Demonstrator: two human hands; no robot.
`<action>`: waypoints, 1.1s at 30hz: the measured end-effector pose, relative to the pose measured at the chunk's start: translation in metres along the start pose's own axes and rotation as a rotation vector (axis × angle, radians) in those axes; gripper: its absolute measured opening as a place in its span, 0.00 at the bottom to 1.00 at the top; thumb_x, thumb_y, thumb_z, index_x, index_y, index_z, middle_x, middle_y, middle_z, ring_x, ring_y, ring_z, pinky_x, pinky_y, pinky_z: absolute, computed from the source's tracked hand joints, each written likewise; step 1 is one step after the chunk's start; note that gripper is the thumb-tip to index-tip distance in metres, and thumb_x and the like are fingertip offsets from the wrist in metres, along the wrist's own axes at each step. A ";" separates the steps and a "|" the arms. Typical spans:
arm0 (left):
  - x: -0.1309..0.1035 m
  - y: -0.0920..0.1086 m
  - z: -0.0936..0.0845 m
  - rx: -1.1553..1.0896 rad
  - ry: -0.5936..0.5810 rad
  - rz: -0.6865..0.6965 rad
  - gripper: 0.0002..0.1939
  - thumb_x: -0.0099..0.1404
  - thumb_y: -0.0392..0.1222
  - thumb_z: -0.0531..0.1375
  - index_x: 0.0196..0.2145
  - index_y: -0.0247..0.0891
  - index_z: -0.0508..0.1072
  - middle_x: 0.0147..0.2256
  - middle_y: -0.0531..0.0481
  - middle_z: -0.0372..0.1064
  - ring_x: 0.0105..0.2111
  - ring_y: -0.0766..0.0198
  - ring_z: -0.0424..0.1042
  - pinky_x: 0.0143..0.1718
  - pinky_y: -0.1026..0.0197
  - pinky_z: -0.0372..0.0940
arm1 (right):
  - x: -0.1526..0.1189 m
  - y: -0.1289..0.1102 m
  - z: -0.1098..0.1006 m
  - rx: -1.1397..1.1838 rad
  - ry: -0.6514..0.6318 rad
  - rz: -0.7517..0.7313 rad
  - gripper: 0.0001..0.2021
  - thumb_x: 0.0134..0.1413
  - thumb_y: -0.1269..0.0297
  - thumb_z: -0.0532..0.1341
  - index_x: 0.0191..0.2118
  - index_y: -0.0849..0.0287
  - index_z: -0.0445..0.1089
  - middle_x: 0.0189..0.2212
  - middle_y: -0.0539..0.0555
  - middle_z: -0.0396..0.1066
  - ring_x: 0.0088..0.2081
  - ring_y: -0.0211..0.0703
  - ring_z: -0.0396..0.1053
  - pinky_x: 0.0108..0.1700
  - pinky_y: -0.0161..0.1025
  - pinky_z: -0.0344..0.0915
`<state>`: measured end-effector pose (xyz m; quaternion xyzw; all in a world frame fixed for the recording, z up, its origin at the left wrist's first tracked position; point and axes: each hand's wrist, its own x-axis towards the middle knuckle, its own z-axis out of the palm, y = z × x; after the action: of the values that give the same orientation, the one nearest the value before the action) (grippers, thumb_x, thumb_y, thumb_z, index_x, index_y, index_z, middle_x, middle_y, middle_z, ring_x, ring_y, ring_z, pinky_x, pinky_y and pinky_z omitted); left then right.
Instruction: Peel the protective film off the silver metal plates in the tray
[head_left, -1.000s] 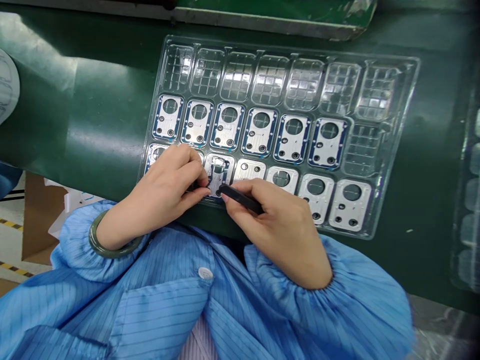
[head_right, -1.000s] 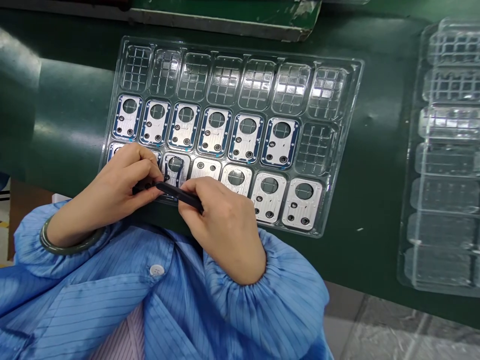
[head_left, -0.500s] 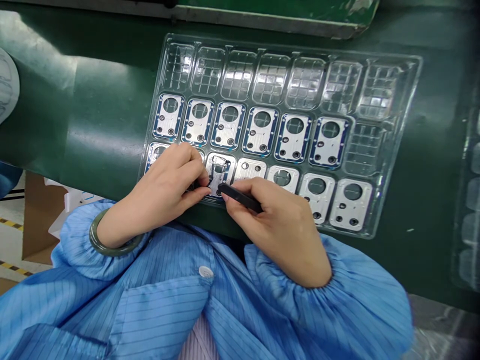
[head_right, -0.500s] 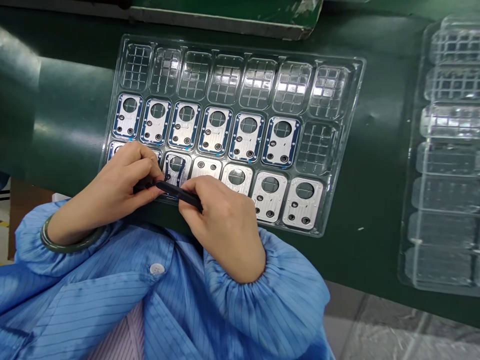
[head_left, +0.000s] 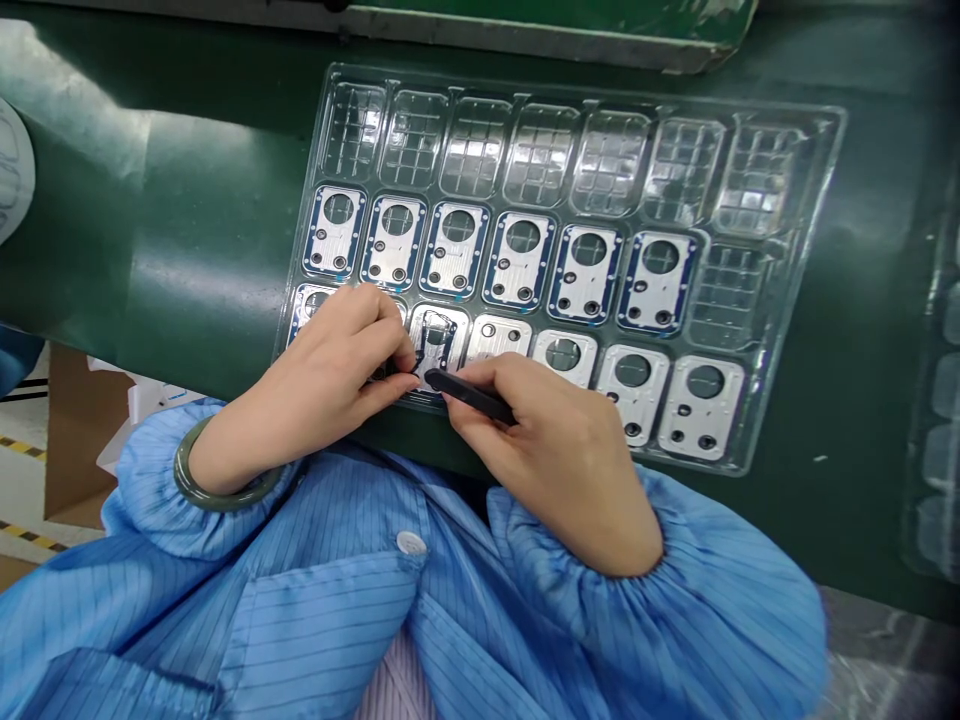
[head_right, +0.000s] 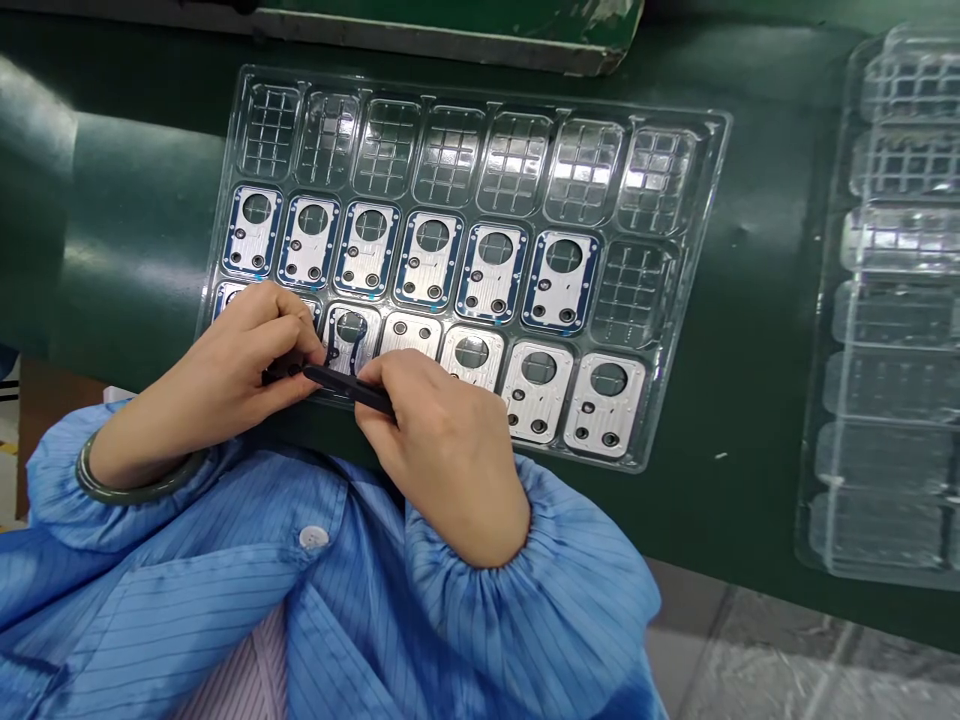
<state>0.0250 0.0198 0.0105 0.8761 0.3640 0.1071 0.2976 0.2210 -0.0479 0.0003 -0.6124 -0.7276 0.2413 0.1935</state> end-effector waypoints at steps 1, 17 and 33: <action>0.000 -0.001 -0.001 -0.005 -0.011 0.007 0.02 0.66 0.35 0.58 0.35 0.37 0.67 0.37 0.49 0.62 0.40 0.61 0.62 0.40 0.56 0.60 | 0.000 0.000 0.000 0.004 -0.006 0.011 0.04 0.54 0.70 0.57 0.34 0.56 0.69 0.27 0.49 0.74 0.26 0.39 0.70 0.26 0.35 0.59; 0.000 0.004 0.002 0.064 -0.004 -0.023 0.06 0.65 0.32 0.59 0.33 0.37 0.64 0.37 0.49 0.61 0.39 0.61 0.61 0.40 0.58 0.58 | 0.009 -0.008 -0.002 -0.080 -0.040 0.065 0.02 0.55 0.66 0.63 0.33 0.56 0.69 0.26 0.47 0.73 0.25 0.40 0.69 0.23 0.36 0.52; -0.003 -0.006 0.018 -0.160 0.455 0.210 0.05 0.64 0.34 0.61 0.37 0.39 0.68 0.38 0.49 0.67 0.41 0.65 0.69 0.42 0.61 0.66 | -0.004 -0.002 0.017 0.407 0.365 -0.054 0.08 0.54 0.74 0.63 0.36 0.53 0.65 0.29 0.44 0.72 0.28 0.33 0.70 0.31 0.31 0.66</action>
<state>0.0267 0.0128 -0.0072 0.8361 0.3190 0.3602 0.2635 0.2106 -0.0538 -0.0122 -0.5745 -0.6336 0.2629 0.4467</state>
